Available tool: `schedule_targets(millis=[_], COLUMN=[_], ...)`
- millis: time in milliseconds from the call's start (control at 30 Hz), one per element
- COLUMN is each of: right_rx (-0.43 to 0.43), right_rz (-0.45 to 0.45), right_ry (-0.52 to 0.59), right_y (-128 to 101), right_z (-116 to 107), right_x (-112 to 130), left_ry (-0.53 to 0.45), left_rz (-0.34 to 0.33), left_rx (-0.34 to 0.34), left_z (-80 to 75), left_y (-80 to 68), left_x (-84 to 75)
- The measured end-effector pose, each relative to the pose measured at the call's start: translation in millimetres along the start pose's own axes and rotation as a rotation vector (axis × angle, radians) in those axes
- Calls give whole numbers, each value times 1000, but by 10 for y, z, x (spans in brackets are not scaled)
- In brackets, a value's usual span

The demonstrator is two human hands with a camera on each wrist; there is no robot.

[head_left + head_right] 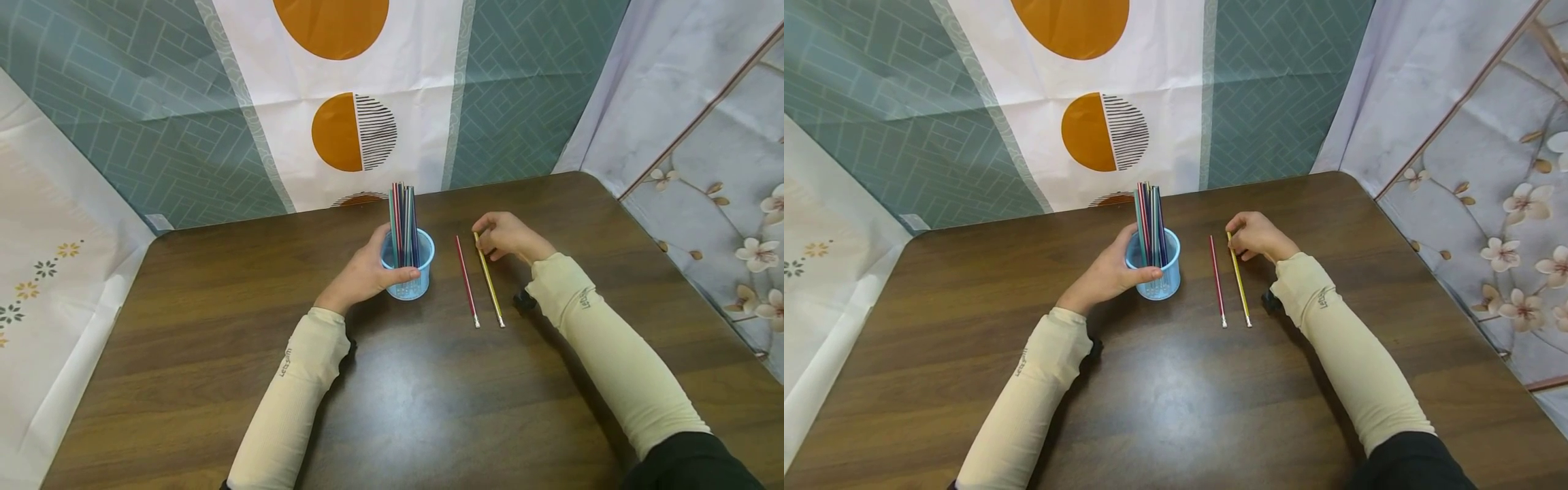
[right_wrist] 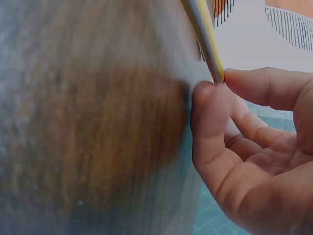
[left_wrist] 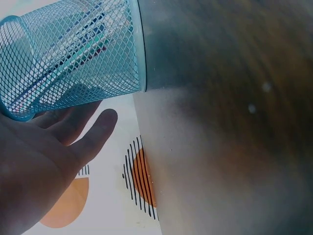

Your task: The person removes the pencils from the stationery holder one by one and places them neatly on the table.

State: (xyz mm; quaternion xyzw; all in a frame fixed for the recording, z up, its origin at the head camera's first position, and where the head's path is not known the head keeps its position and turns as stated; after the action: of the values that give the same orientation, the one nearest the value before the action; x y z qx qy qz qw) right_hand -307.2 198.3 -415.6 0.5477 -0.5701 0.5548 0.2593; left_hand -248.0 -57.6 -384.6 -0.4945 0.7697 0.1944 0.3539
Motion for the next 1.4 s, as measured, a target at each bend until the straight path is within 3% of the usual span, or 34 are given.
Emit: schedule_targets(millis=[233,700,1233,1400], right_rx=[-49,-57,-96,-95], right_rz=[12,17,-5,-10], right_ry=[-13,4,-174,-174], right_y=[21,42,91,111], right_z=[-36,-35,33,35], right_x=[-19,14,49,71], left_ry=[-1,-17,-12,-2], left_rz=[0,9,4,-4], left_rx=[-1,-1,1,-1], left_z=[-3,-4,1,2], left_y=[0,7,0,1], left_x=[-6,-27,-19,-13])
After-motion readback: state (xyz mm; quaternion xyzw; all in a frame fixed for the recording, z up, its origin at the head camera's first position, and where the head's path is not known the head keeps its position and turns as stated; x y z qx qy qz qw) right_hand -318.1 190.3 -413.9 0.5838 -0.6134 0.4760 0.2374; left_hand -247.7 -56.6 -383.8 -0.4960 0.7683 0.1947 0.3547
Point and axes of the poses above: each hand's wrist, its own y-axis towards the middle knuckle, its own z-axis out of the palm, x = y × z, the point moved 8 cm from there along y, towards the middle knuckle, and after that the axes turned 13 degrees about y, right-handed, at the moved point
